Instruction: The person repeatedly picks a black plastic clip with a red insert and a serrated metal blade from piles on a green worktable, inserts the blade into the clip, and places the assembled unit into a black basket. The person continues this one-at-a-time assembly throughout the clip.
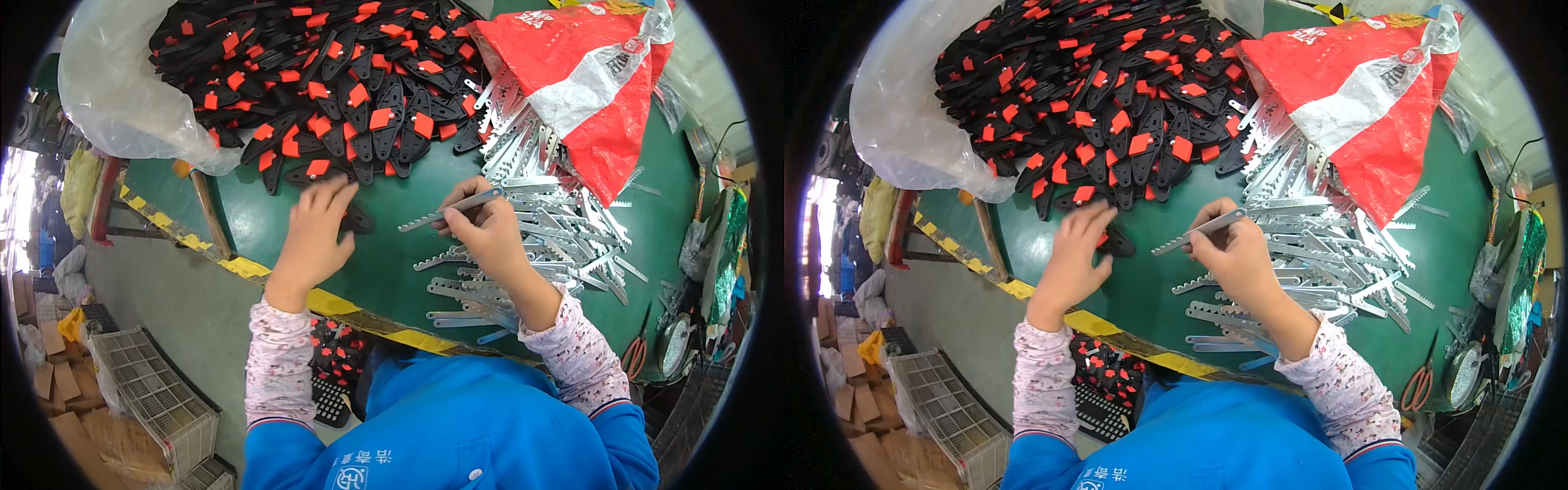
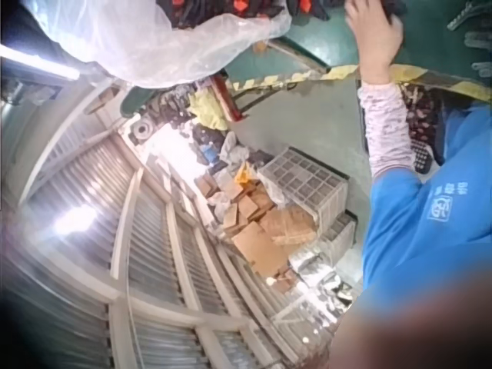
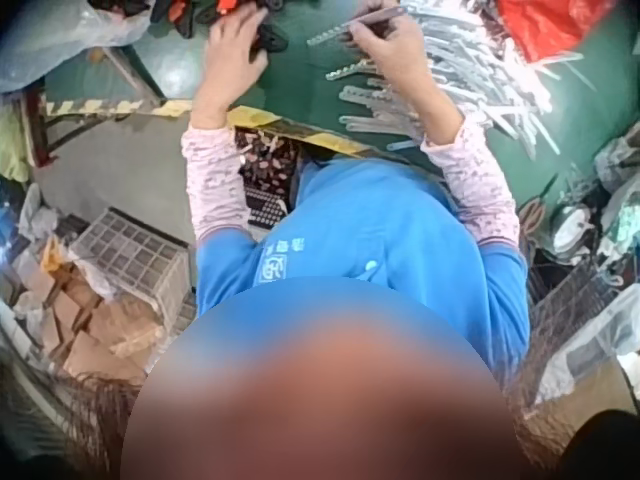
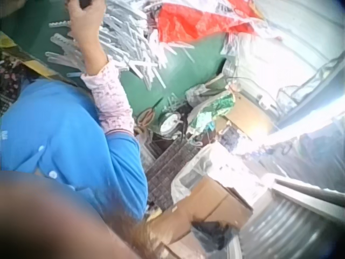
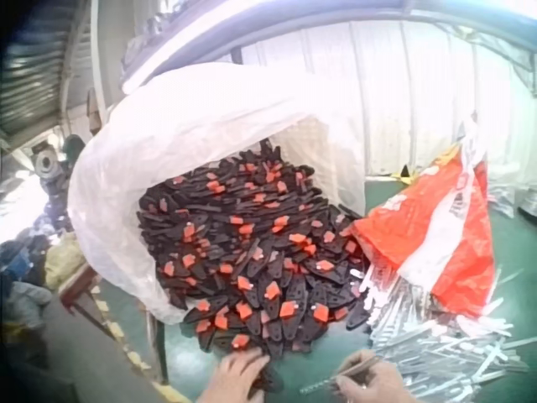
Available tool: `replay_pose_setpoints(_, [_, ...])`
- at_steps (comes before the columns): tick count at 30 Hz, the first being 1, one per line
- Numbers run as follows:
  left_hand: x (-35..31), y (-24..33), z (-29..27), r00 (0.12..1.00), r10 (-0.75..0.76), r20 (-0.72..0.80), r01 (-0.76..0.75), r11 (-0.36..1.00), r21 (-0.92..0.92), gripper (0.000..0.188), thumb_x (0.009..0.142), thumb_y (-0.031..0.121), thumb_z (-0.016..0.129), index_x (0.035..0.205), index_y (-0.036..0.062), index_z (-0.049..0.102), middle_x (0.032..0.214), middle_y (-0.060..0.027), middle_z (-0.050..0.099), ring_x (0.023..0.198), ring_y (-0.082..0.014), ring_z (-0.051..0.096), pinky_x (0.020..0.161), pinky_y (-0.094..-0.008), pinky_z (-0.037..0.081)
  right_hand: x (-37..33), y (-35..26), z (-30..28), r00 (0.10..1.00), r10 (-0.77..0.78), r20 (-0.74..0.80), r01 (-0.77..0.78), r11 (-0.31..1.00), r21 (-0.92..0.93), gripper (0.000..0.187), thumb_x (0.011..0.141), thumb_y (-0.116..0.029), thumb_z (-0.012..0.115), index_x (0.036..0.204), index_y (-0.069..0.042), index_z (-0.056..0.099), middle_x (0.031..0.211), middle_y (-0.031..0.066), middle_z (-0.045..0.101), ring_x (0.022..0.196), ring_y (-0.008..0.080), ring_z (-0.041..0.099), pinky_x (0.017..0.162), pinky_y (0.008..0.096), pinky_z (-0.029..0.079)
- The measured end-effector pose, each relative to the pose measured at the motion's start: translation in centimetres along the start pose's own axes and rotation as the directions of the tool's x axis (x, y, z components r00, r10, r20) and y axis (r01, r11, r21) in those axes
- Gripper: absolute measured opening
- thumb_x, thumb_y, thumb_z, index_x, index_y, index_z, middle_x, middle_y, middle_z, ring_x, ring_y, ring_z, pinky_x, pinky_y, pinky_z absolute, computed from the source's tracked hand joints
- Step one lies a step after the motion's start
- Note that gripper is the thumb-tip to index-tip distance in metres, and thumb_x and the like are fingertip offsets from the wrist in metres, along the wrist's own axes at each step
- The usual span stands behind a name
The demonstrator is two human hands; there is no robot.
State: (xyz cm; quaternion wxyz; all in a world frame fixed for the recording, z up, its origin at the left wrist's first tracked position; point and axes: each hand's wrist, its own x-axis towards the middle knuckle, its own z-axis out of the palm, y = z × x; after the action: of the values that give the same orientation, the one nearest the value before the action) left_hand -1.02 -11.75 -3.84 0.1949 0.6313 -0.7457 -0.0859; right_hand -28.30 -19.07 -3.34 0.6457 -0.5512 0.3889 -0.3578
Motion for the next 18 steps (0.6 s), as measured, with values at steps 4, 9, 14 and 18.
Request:
replay_pose_setpoints(4, [-2.1, -0.9, -0.1, 0.987, -0.053, 0.154, 0.056, 0.998, -0.018, 0.066, 0.076, 0.001, 0.08, 0.139, 0.0046, 0.062, 0.135, -0.0135, 0.057, 0.124, -0.0354, 0.052, 0.106, -0.0439, 0.047, -0.1, 1.5, -0.4, 0.971, 0.206, -0.119, -0.166, 0.945, 0.282, 0.018, 0.105, -0.013, 0.06, 0.115, 0.001, 0.052, 0.106, 0.015, 0.068, 0.093, 0.0265, 0.076, 0.083, 0.0357, 0.064])
replay_pose_setpoints(9, [-4.0, 1.4, 0.3, 0.99, -0.139, -0.009, 0.137, 0.981, -0.139, 0.068, 0.07, 0.01, 0.091, 0.133, 0.0046, 0.067, 0.119, -0.0142, 0.055, 0.112, -0.0348, 0.053, 0.1, -0.0431, 0.048, -0.4, 2.7, 0.9, 0.964, 0.251, -0.089, -0.196, 0.894, 0.402, 0.019, 0.106, -0.015, 0.06, 0.115, -0.001, 0.051, 0.105, 0.0172, 0.068, 0.092, 0.0297, 0.076, 0.082, 0.0382, 0.064])
replay_pose_setpoints(14, [-4.2, 2.5, 0.3, 0.989, -0.145, -0.014, 0.14, 0.97, -0.197, 0.065, 0.069, 0.008, 0.092, 0.127, 0.0045, 0.065, 0.118, -0.0141, 0.052, 0.107, -0.0354, 0.056, 0.095, -0.0425, 0.05, -0.7, 1.9, 1.5, 0.962, 0.263, -0.071, -0.207, 0.876, 0.436, 0.018, 0.105, -0.014, 0.059, 0.114, -0.001, 0.051, 0.105, 0.0177, 0.068, 0.091, 0.0305, 0.076, 0.081, 0.039, 0.064])
replay_pose_setpoints(18, [-3.9, 3.2, 0.1, 0.978, -0.207, -0.015, 0.193, 0.935, -0.297, 0.06, 0.069, 0.007, 0.092, 0.122, 0.0048, 0.063, 0.118, -0.0142, 0.053, 0.103, -0.0362, 0.061, 0.088, -0.0415, 0.053, -1.0, 1.4, 1.7, 0.972, 0.199, -0.124, -0.127, 0.891, 0.435, 0.017, 0.105, -0.014, 0.059, 0.112, -0.001, 0.051, 0.103, 0.0173, 0.068, 0.091, 0.0306, 0.076, 0.08, 0.0398, 0.065])
